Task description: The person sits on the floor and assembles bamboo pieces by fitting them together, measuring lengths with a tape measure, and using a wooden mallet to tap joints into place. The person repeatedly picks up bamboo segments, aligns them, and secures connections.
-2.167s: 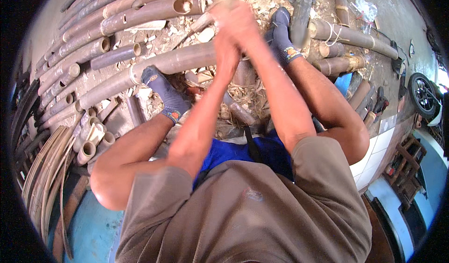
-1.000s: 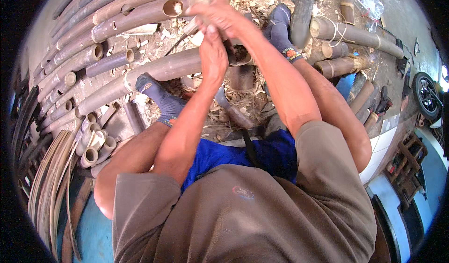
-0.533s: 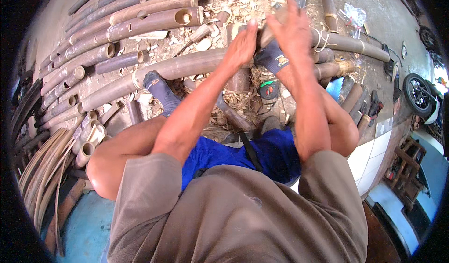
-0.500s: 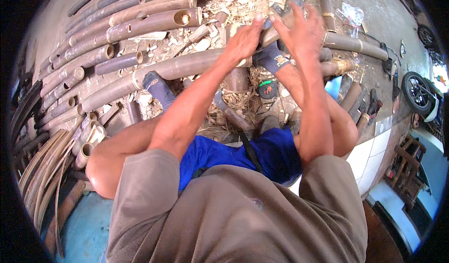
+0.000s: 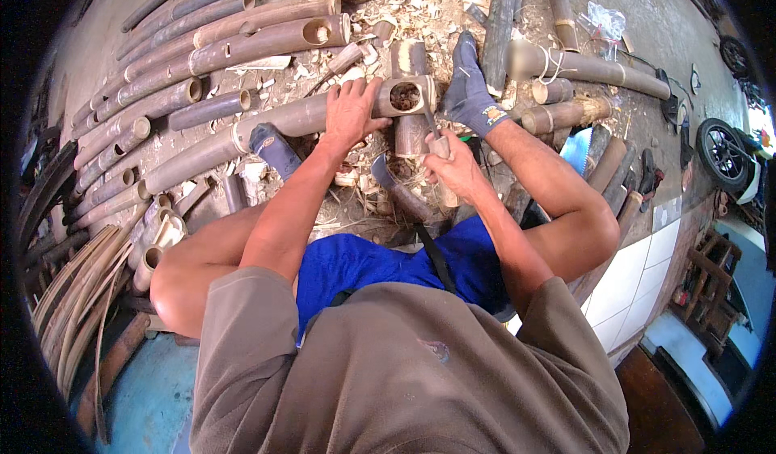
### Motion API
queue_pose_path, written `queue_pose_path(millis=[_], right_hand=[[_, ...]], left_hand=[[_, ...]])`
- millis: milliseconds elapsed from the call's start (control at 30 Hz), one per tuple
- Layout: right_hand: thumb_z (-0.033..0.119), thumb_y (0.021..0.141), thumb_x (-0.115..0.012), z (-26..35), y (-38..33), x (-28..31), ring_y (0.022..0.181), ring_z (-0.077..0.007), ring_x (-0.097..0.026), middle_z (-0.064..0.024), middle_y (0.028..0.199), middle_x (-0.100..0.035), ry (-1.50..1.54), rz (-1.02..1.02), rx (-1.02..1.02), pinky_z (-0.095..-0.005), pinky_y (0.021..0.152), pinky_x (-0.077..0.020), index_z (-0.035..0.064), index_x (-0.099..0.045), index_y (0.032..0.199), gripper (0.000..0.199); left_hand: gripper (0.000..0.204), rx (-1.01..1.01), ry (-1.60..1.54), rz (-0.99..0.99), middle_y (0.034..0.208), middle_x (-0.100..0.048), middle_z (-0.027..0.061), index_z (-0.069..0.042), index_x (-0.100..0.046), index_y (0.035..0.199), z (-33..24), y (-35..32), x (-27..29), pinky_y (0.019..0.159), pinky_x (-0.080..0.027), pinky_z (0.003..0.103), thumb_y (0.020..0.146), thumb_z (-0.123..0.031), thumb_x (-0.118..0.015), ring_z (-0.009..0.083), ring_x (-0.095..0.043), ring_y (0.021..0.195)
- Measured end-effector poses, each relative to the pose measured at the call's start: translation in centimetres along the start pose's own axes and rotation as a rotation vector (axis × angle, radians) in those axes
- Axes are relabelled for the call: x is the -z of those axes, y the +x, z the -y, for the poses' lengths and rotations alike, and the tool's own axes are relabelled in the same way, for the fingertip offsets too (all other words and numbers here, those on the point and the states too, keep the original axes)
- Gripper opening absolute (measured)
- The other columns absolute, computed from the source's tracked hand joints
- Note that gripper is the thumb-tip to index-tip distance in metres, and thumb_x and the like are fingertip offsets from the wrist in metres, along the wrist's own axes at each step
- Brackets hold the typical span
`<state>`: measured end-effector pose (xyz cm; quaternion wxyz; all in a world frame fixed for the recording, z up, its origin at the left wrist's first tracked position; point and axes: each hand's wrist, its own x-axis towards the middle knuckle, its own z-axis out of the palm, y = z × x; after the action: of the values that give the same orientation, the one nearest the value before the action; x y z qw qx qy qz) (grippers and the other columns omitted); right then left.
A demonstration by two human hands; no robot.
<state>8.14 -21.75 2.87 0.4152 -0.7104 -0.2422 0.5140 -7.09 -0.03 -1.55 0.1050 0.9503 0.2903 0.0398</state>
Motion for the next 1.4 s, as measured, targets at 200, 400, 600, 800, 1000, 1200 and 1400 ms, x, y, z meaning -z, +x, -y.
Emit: queue_pose_path(millis=[200, 400, 600, 800, 1000, 1200, 1400], right_hand=[[0.012, 0.087, -0.07, 0.8, 2.1, 2.2, 0.056, -0.0139, -0.058, -0.0038, 0.081, -0.063, -0.065, 0.308, -0.155, -0.0322, 0.05, -0.0484, 0.0001, -0.054, 0.132, 0.049], [0.022, 0.084, -0.074, -0.3, 5.7, 3.1, 0.054, -0.0141, -0.057, -0.0048, 0.074, -0.062, -0.126, 0.431, -0.227, -0.0325, 0.051, -0.0478, -0.0019, -0.059, 0.126, 0.05], [0.022, 0.091, -0.074, 0.7, 4.4, 0.4, 0.051, -0.0129, -0.054, -0.0014, 0.069, -0.056, 0.181, 0.379, -0.285, -0.0309, 0.046, -0.0452, 0.006, -0.061, 0.105, 0.024], [0.024, 0.092, -0.073, 3.6, 3.1, -5.2, 0.049, -0.0163, -0.054, -0.0032, 0.068, -0.056, 0.561, 0.152, -0.48, -0.0336, 0.043, -0.0454, 0.0121, -0.056, 0.104, 0.024], [0.032, 0.093, -0.073, 7.6, 6.2, -10.2, 0.055, -0.018, -0.054, -0.0021, 0.067, -0.052, 1.222, 0.0, -0.513, -0.0354, 0.047, -0.0469, 0.0126, -0.054, 0.099, 0.027], [0.025, 0.095, -0.072, 5.7, 3.1, -3.0, 0.049, -0.0166, -0.054, -0.0025, 0.066, -0.053, 0.132, 0.255, -0.383, -0.0344, 0.044, -0.0472, 0.0074, -0.056, 0.099, 0.023], [0.028, 0.094, -0.074, 6.5, 2.9, -4.9, 0.048, -0.0161, -0.056, -0.0026, 0.068, -0.055, 0.296, 0.196, -0.436, -0.0347, 0.042, -0.048, 0.0074, -0.053, 0.103, 0.031]], left_hand=[[0.093, -0.05, -0.22, 0.267, 0.128, -0.065, 0.0122, -0.016, -0.053, 0.146, 2.1, 2.1, 0.5, 0.1, -0.048, 0.051, 0.072, -0.063, -0.083, 0.0323, -0.06, 0.124], [0.104, 0.032, -0.085, 0.23, 0.116, -0.07, 0.019, 0.001, -0.062, 0.125, -0.8, 3.0, 0.7, 0.099, -0.049, 0.05, 0.06, -0.078, -0.082, 0.0349, -0.067, 0.114], [0.099, 0.024, -0.093, 0.043, 0.117, -0.07, 0.0166, -0.001, -0.065, 0.125, -0.8, 2.1, -0.8, 0.097, -0.05, 0.048, 0.063, -0.076, -0.081, 0.033, -0.067, 0.112], [0.078, -0.002, -0.186, -0.051, 0.125, -0.069, 0.0133, -0.007, -0.065, 0.133, 0.4, 1.4, -2.5, 0.1, -0.049, 0.046, 0.073, -0.056, -0.082, 0.0321, -0.065, 0.113], [0.078, 0.001, -0.25, -0.024, 0.124, -0.07, 0.0133, -0.008, -0.064, 0.135, 1.7, 1.8, -3.4, 0.101, -0.049, 0.047, 0.076, -0.057, -0.078, 0.031, -0.065, 0.115], [0.088, -0.034, -0.227, -0.044, 0.123, -0.07, 0.0145, -0.006, -0.064, 0.133, 0.2, 1.6, -0.4, 0.1, -0.049, 0.047, 0.069, -0.064, -0.081, 0.0319, -0.065, 0.116], [0.074, -0.102, -0.245, -0.088, 0.129, -0.069, 0.0125, -0.007, -0.064, 0.135, 1.1, 1.2, -1.9, 0.101, -0.049, 0.048, 0.084, -0.058, -0.076, 0.0341, -0.065, 0.118]])
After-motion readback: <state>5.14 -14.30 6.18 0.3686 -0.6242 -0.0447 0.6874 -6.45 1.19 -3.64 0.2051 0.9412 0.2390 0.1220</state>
